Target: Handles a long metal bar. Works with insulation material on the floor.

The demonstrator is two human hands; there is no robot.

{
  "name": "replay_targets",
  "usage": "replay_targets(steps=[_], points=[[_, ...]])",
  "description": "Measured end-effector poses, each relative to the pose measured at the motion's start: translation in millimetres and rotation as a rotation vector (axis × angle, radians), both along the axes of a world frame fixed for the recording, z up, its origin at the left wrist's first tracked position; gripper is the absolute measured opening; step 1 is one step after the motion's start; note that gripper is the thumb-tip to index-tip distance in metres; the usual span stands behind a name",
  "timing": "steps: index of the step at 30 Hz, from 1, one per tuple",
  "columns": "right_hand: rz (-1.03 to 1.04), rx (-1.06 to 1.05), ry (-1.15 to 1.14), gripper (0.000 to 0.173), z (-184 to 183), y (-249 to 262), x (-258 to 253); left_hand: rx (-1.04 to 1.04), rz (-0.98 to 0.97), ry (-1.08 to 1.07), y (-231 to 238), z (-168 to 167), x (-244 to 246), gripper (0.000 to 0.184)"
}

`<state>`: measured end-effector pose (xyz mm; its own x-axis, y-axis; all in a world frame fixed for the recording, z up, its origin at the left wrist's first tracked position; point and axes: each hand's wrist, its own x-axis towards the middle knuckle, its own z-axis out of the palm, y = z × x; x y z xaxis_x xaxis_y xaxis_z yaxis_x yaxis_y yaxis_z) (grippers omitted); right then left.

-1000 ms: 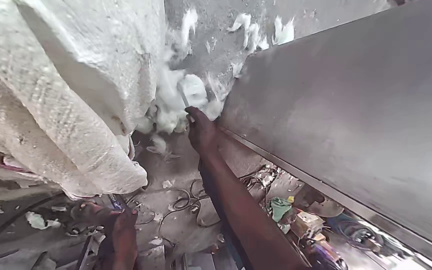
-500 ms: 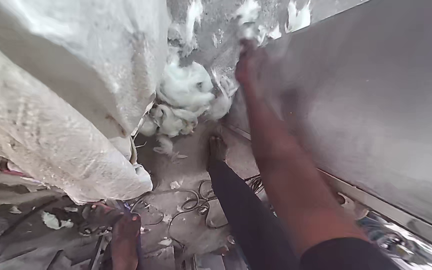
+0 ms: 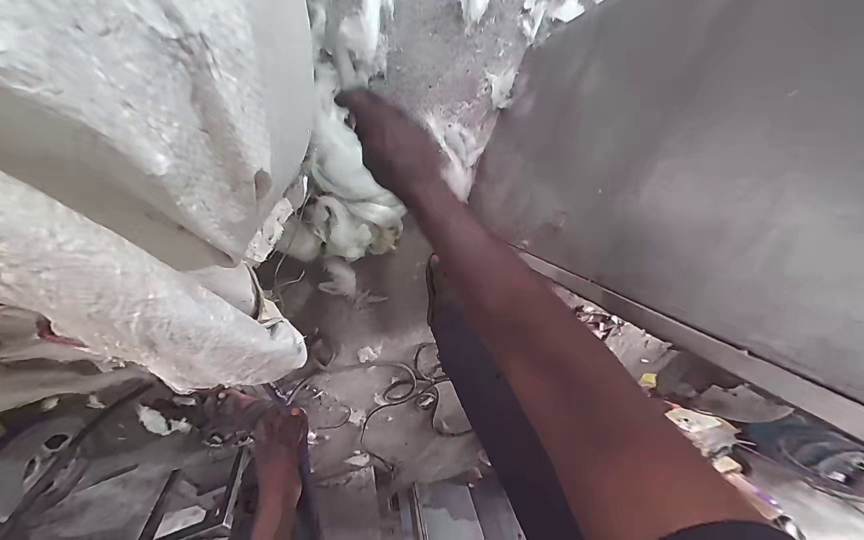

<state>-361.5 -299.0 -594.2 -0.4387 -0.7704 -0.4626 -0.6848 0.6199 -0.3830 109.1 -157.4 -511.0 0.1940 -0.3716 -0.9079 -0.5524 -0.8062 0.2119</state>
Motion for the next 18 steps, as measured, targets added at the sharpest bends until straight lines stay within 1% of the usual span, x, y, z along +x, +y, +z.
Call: replay_targets(steps=[3, 5, 7, 8, 9, 11, 13, 14, 15, 16, 17, 18], points=[[0.147, 0.039, -0.011, 0.041, 17, 55, 81, -0.03, -0.024, -0.019, 0, -9, -1, 0.049], [0.21, 0.035, -0.026, 0.039, 25, 100, 128, -0.101, -0.08, -0.034, -6, -21, 3, 0.044], [0.202, 0.039, -0.089, 0.038, 36, 137, 159, -0.218, -0.132, -0.052, -21, -38, 21, 0.045], [0.195, 0.042, -0.127, 0.037, 40, 148, 166, -0.272, -0.155, -0.122, -34, -49, 30, 0.044], [0.19, 0.05, -0.16, 0.038, 44, 154, 170, -0.307, -0.196, -0.222, -50, -58, 41, 0.045], [0.17, 0.092, -0.224, 0.038, 62, 162, 169, -0.376, -0.338, -0.402, -78, -68, 77, 0.052], [0.125, 0.107, -0.257, 0.039, 82, 157, 148, -0.398, -0.579, -0.596, -109, -72, 83, 0.064], [0.08, 0.086, -0.258, 0.039, 91, 156, 136, -0.396, -0.687, -0.669, -119, -68, 78, 0.066], [0.013, 0.059, -0.24, 0.039, 100, 154, 123, -0.374, -0.766, -0.684, -124, -63, 69, 0.067], [-0.053, 0.03, -0.2, 0.038, 107, 151, 105, -0.349, -0.786, -0.64, -126, -60, 48, 0.065], [-0.115, 0.019, -0.134, 0.037, 111, 149, 85, -0.307, -0.763, -0.572, -125, -61, 22, 0.069], [-0.178, 0.031, -0.075, 0.037, 114, 146, 65, -0.26, -0.693, -0.451, -121, -62, 2, 0.074]])
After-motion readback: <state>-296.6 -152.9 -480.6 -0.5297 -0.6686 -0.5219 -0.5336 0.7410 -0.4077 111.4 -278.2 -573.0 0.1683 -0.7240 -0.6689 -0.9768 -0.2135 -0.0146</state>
